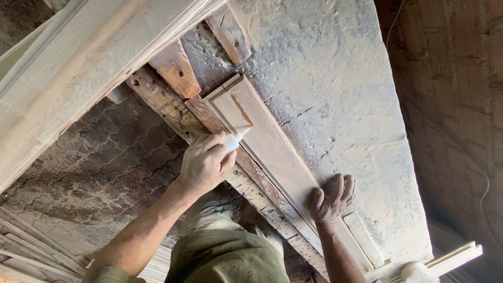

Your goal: Applying glue to wooden slats and sanding them smooth using an angle grinder.

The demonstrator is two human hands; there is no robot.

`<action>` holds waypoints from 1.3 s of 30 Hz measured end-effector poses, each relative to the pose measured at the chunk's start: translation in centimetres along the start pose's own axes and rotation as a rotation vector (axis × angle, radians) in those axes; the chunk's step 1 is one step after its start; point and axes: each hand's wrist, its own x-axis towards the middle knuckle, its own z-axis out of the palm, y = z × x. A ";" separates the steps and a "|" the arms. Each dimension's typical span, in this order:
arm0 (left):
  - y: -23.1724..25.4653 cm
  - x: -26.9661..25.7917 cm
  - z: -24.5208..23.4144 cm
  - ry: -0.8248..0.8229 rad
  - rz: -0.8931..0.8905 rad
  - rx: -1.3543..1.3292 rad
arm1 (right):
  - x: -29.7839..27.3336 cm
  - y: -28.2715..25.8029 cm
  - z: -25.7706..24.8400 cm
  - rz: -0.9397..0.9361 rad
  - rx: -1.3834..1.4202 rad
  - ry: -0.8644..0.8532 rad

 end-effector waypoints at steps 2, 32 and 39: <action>0.8 0.0 0.4 -0.002 0.014 -0.010 | -0.1 0.1 0.0 0.003 -0.001 0.002; 6.2 1.9 3.3 0.002 0.140 0.090 | -0.6 0.7 0.3 0.055 -0.024 -0.017; 7.0 0.0 4.8 -0.111 0.137 0.030 | -0.4 0.7 0.3 0.033 -0.024 0.003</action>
